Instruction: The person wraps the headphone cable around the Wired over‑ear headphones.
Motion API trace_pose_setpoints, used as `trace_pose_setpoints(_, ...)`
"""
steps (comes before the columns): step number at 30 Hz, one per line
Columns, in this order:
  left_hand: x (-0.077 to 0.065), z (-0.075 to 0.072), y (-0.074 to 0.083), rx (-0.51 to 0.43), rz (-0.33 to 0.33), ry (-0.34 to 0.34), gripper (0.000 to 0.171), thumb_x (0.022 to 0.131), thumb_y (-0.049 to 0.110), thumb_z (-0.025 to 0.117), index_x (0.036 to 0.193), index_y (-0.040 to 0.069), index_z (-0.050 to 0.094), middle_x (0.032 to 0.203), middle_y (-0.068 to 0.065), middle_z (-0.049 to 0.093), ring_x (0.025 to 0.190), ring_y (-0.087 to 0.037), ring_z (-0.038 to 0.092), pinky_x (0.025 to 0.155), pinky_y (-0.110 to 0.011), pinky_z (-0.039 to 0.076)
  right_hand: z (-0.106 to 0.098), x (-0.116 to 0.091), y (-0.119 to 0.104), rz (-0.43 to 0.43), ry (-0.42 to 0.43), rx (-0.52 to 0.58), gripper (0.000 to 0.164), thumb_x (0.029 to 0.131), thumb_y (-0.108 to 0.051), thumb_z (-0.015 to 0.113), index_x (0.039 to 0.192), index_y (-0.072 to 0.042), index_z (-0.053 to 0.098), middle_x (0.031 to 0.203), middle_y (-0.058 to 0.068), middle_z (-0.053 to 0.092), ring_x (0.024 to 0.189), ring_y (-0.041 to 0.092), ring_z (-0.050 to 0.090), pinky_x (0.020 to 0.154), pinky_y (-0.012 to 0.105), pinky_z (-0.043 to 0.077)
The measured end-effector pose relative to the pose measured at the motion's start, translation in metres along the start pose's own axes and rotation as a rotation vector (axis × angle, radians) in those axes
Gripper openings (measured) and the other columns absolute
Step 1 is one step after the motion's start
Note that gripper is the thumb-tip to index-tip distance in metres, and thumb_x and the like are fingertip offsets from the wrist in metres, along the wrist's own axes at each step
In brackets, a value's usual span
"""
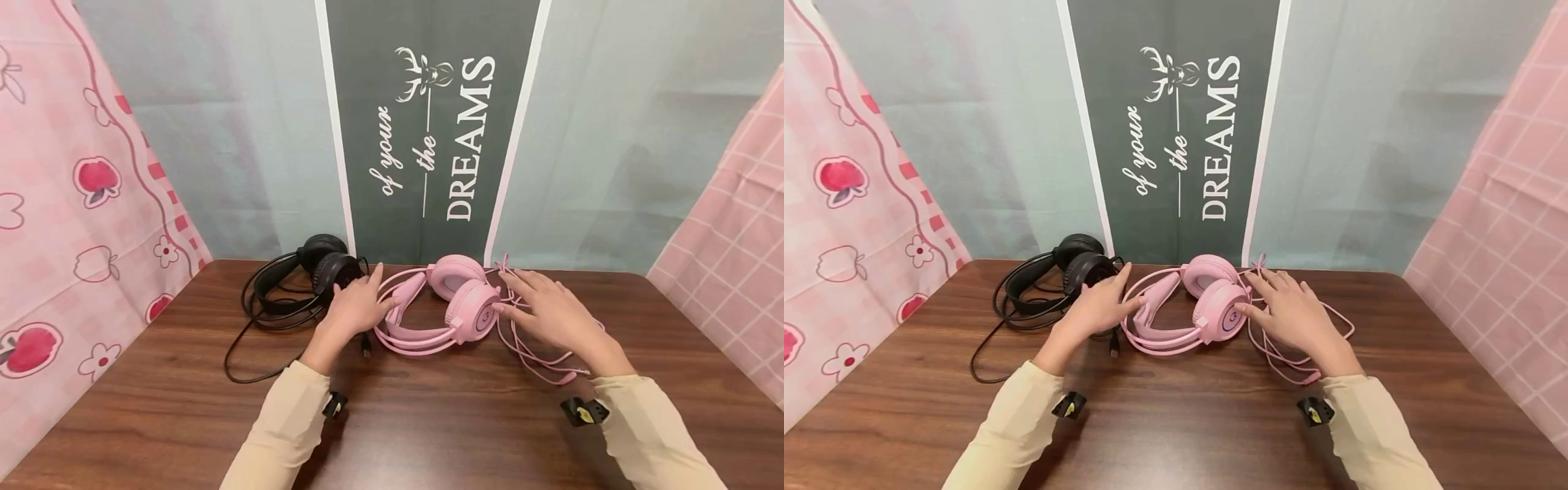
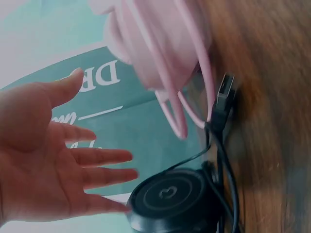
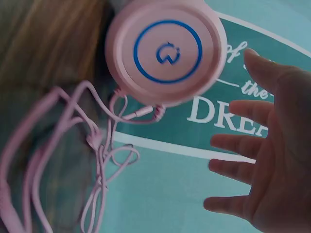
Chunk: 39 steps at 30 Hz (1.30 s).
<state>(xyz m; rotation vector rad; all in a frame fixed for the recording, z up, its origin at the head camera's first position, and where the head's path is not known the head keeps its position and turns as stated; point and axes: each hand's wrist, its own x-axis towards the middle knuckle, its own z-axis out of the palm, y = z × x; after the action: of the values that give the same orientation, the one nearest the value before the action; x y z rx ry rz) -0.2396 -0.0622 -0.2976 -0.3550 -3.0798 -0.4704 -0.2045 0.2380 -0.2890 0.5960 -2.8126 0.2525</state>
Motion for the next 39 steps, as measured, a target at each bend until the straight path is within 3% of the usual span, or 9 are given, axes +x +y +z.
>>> trace_pose_setpoints(4,0.006,0.005,0.006,-0.049,-0.045,0.007,0.069,0.089,0.042,0.054,0.139,0.001,0.031,0.129,-0.021,0.048,0.117,-0.033,0.047,0.095,-0.049,0.041,-0.009,0.004,0.007,-0.018,-0.011,0.062,0.059,0.088,-0.042,0.056,0.132,-0.003,0.046,0.127,0.023,0.050,0.116,0.042,0.045,0.092,0.059,0.037)
trace_pose_setpoints(9,0.011,0.012,0.012,-0.021,-0.114,-0.020,0.069,0.087,0.048,0.055,0.128,-0.006,0.042,0.117,-0.022,0.054,0.106,-0.034,0.054,0.083,-0.045,0.048,-0.016,0.010,0.019,-0.008,-0.020,0.162,0.043,0.088,-0.033,0.059,0.119,-0.004,0.058,0.106,0.017,0.063,0.096,0.034,0.059,0.082,0.052,0.046)
trace_pose_setpoints(14,0.018,0.019,0.016,0.022,-0.148,-0.068,0.075,0.084,0.054,0.054,0.125,-0.008,0.045,0.113,-0.021,0.057,0.101,-0.032,0.057,0.079,-0.044,0.050,-0.016,0.013,0.033,0.033,-0.015,0.228,0.029,0.087,-0.028,0.061,0.106,-0.006,0.065,0.088,0.006,0.068,0.087,0.027,0.060,0.075,0.045,0.047)
trace_pose_setpoints(20,0.022,0.022,0.017,0.022,-0.114,-0.097,0.063,0.084,0.051,0.057,0.115,-0.003,0.056,0.111,-0.017,0.058,0.096,-0.030,0.058,0.077,-0.042,0.050,-0.009,0.008,0.045,0.108,-0.081,0.299,0.031,0.088,-0.028,0.060,0.105,-0.003,0.065,0.090,0.007,0.067,0.086,0.025,0.058,0.074,0.041,0.047)
trace_pose_setpoints(23,0.024,0.020,0.014,-0.020,-0.082,-0.124,0.059,0.084,0.050,0.057,0.113,-0.002,0.058,0.112,-0.018,0.059,0.099,-0.030,0.057,0.080,-0.042,0.049,-0.004,0.004,0.047,0.125,-0.091,0.334,0.029,0.088,-0.026,0.061,0.104,-0.002,0.065,0.090,0.007,0.067,0.084,0.022,0.058,0.074,0.040,0.047)
trace_pose_setpoints(30,0.026,0.019,0.005,-0.146,-0.066,-0.176,0.060,0.086,0.045,0.057,0.117,-0.006,0.055,0.118,-0.021,0.055,0.108,-0.030,0.053,0.089,-0.040,0.046,0.008,0.006,0.048,0.071,-0.077,0.383,0.022,0.087,-0.019,0.062,0.100,-0.002,0.067,0.090,0.007,0.066,0.085,0.018,0.057,0.074,0.035,0.048)
trace_pose_setpoints(36,0.026,0.021,0.002,-0.137,-0.068,-0.196,0.059,0.085,0.046,0.058,0.113,-0.006,0.057,0.114,-0.020,0.057,0.097,-0.027,0.057,0.081,-0.036,0.049,0.012,0.009,0.043,0.066,-0.086,0.393,0.020,0.086,-0.016,0.063,0.099,-0.001,0.067,0.090,0.006,0.066,0.085,0.019,0.057,0.076,0.038,0.048)
trace_pose_setpoints(39,0.027,0.021,0.001,-0.210,-0.104,-0.209,0.059,0.086,0.044,0.059,0.115,-0.007,0.054,0.112,-0.021,0.057,0.085,-0.027,0.062,0.072,-0.034,0.053,0.012,0.009,0.042,0.066,-0.092,0.389,0.020,0.086,-0.017,0.063,0.098,-0.002,0.067,0.089,0.006,0.066,0.085,0.019,0.057,0.076,0.039,0.047)
